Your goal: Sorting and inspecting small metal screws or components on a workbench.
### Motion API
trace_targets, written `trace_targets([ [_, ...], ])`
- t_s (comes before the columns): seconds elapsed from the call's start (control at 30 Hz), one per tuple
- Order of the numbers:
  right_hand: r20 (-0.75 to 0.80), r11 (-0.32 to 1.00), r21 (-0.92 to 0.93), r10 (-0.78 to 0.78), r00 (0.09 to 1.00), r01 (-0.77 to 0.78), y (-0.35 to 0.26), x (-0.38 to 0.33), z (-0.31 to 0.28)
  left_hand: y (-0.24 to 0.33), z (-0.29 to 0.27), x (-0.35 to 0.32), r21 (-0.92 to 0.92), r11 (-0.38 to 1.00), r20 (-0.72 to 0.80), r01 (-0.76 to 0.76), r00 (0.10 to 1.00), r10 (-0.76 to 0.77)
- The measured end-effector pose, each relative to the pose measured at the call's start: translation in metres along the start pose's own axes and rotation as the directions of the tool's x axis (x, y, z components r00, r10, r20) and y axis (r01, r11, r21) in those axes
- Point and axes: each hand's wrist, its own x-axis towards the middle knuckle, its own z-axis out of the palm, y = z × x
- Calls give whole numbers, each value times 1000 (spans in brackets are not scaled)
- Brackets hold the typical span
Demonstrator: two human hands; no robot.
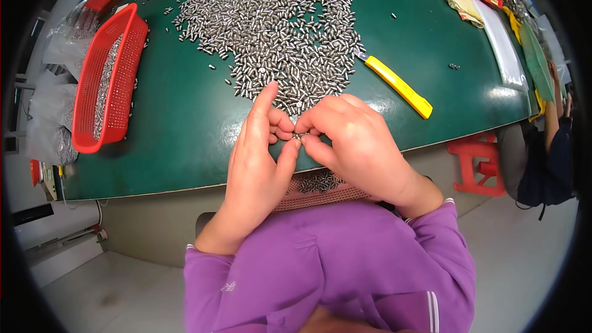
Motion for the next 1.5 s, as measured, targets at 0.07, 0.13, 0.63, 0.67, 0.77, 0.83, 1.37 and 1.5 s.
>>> trace_targets([
  [0.07,-11,1000,-15,4,1000,-4,-1,0,1,0,-1,0,-13,1000,18,3,1000,-3],
  [0.13,-34,1000,-22,-3,999,2,-3,-1,2,1,0,0,-24,1000,15,4,1000,-3],
  [0.63,-45,1000,-16,-6,999,6,-5,-7,1,-2,-3,0,5,1000,73,-11,997,11],
  [0.67,-18,1000,-8,5,1000,-5,-5,-6,-1,-3,-2,0,-14,1000,59,-6,998,6],
  [0.77,35,999,41,21,999,-23,-2,-3,-5,-2,-2,-1,-2,1000,60,24,998,-23],
  [0.83,44,998,42,40,998,-41,-2,-1,-6,-2,-2,0,-2,1000,60,25,998,-24],
  [1.37,-23,999,-18,41,999,-42,-3,-4,-1,-4,-1,-3,-36,999,3,17,1000,-17],
  [1.5,-43,999,-31,37,998,-39,-4,-5,2,-6,-2,-2,-25,1000,11,-7,1000,7],
])
